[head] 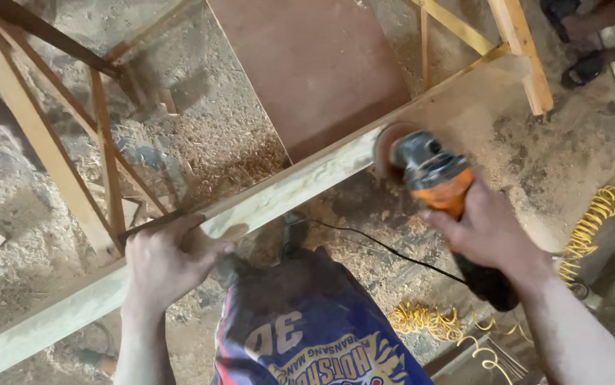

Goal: The person uses an angle grinder with a sanding disc to smooth the surface of a long wooden plank. They move the tool back and forth along the plank, flip it over to sand the other side, and then place the finished plank on a stack.

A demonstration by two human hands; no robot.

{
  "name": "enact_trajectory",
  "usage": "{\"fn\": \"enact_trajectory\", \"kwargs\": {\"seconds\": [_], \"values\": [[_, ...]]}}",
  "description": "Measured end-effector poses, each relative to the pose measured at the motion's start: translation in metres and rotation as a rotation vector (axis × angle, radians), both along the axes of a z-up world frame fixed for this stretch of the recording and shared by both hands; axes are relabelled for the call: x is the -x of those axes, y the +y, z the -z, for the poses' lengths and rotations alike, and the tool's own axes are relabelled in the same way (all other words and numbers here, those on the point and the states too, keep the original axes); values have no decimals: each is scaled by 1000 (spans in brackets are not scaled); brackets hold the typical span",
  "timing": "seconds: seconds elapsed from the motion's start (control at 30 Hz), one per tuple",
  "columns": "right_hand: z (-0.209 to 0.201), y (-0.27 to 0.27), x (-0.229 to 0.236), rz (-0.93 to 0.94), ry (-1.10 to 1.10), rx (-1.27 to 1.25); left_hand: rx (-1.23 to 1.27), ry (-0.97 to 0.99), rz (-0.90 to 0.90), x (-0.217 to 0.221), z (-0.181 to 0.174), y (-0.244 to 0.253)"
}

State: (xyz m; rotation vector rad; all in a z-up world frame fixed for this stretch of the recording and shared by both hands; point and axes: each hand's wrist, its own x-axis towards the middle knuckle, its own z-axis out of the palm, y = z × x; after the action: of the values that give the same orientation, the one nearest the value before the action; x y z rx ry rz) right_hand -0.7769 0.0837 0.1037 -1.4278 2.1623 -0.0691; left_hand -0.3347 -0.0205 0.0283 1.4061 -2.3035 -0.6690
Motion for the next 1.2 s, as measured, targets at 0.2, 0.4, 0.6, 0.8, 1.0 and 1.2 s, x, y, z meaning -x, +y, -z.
{"fn": "enact_trajectory", "kwargs": {"seconds": [0.2,0.4,0.6,0.8,1.0,1.2], "values": [[6,-13,39,183,-135,8,21,-228,-97,17,1,3],[11,-14,-18,297,-208,51,159,-245,-100,20,1,6],[4,-17,-118,186,-318,66,59,-204,-73,12,1,5],[-9,-6,-161,53,-339,46,66,-122,-47,9,-9,5],[-6,-6,-114,188,-212,-105,119,-192,-45,20,-20,2],[2,-4,-27,300,-101,-122,99,-263,-58,22,-10,5]]}}
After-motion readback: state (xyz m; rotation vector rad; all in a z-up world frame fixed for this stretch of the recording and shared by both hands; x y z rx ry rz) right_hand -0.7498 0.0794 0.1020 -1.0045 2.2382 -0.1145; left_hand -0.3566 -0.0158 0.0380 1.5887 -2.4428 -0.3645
